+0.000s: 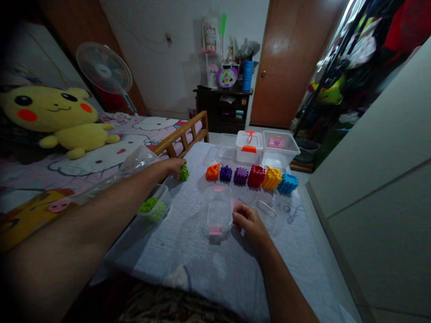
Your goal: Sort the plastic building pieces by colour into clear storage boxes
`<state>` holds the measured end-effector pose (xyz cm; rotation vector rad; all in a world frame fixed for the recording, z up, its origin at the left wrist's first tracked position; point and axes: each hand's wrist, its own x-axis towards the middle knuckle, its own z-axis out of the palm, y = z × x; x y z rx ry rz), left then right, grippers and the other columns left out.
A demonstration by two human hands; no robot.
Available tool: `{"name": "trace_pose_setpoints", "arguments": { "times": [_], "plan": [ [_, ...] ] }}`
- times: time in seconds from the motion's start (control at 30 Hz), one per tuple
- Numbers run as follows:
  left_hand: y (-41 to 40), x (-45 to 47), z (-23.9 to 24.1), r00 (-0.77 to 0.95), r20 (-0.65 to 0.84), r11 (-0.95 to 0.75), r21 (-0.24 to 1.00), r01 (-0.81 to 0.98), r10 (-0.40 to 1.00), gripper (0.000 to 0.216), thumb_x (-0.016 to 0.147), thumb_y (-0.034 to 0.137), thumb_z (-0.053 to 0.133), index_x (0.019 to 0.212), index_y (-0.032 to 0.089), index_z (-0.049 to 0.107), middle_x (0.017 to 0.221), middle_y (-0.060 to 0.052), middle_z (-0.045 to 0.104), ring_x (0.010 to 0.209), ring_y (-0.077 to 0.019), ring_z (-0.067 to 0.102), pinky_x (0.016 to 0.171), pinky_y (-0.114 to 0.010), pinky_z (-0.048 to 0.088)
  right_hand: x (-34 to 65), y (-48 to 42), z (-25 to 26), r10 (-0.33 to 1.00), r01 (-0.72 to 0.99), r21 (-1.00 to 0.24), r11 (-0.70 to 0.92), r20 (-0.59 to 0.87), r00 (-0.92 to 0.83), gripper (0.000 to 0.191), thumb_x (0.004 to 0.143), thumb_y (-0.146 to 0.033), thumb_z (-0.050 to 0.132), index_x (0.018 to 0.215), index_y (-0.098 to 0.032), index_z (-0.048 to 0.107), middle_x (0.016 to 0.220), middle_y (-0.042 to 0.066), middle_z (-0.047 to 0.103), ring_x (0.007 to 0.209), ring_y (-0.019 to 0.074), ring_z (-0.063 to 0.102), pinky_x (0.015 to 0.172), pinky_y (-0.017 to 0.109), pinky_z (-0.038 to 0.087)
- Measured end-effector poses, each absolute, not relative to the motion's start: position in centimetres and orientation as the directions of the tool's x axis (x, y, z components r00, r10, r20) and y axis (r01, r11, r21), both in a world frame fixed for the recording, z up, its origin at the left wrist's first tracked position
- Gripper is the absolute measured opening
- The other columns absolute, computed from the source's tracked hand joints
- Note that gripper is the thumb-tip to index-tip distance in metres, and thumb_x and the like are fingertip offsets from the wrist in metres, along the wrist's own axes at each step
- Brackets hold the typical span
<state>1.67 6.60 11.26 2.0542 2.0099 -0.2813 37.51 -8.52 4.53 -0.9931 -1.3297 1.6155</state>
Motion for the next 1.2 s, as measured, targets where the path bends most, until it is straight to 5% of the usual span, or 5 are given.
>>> {"name": "trace_pose_setpoints", "arguments": {
  "times": [0.13,0.33,0.63,0.87,1.2],
  "plan": [
    [6.1,1.6,11.2,0.058,-0.247,-0.021,0.151,0.988,0.967,0.037,0.053,0.0,0.077,0.082,0.015,0.058,0.074,0.004,0.064,0.08,-0.015,0.054,0.085,-0.028,0.044,37.6,-8.5,4.4,0.927,-0.09,-0.989,-0.12,-0.079,-0.368,0.024,0.076,-0.04,0.071,0.075,-0.019,0.059,0.06,-0.004,0.05,0.052,0.01,0.044,0.05,0.023,0.033],
    [5.8,1.6,11.3,0.068,-0.205,-0.034,0.165,0.986,0.976,0.032,0.053,0.0,0.075,0.072,0.016,0.055,0.066,0.005,0.06,0.08,-0.0154,0.053,0.084,-0.026,0.041,37.6,-8.6,4.4,0.926,-0.107,-0.985,-0.134,-0.086,-0.368,0.024,0.076,-0.039,0.072,0.076,-0.019,0.059,0.059,-0.004,0.05,0.051,0.0096,0.043,0.05,0.023,0.033],
    [5.1,2.0,13.2,0.083,-0.165,-0.08,0.026,0.996,0.983,0.036,0.059,0.008,0.075,0.091,0.015,0.061,0.083,0.001,0.067,0.086,-0.0169,0.057,0.083,-0.025,0.042,37.7,-8.5,4.3,0.921,-0.096,-0.987,-0.127,-0.082,-0.381,0.026,0.075,-0.042,0.072,0.075,-0.019,0.059,0.059,-0.004,0.051,0.05,0.0092,0.044,0.048,0.022,0.034],
    [3.5,5.7,17.6,0.218,-0.141,-0.228,-0.062,0.972,0.966,0.045,0.061,0.017,0.072,0.105,0.019,0.063,0.11,-0.01,0.069,0.1,-0.0283,0.063,0.08,-0.03,0.044,37.6,-8.4,4.3,0.917,-0.098,-0.984,-0.147,-0.099,-0.388,0.028,0.074,-0.044,0.072,0.076,-0.02,0.058,0.058,-0.004,0.051,0.048,0.0095,0.044,0.046,0.022,0.034],
    [-6.1,17.0,17.2,0.617,-0.205,-0.572,0.237,0.785,0.76,0.038,0.062,0.011,0.07,0.098,0.022,0.065,0.1,-0.008,0.071,0.091,-0.0269,0.065,0.076,-0.031,0.047,37.8,-8.2,4.1,0.912,-0.097,-0.988,-0.121,-0.072,-0.405,0.028,0.074,-0.044,0.072,0.077,-0.019,0.059,0.06,-0.004,0.053,0.05,0.0092,0.046,0.048,0.022,0.036]
  ]
}}
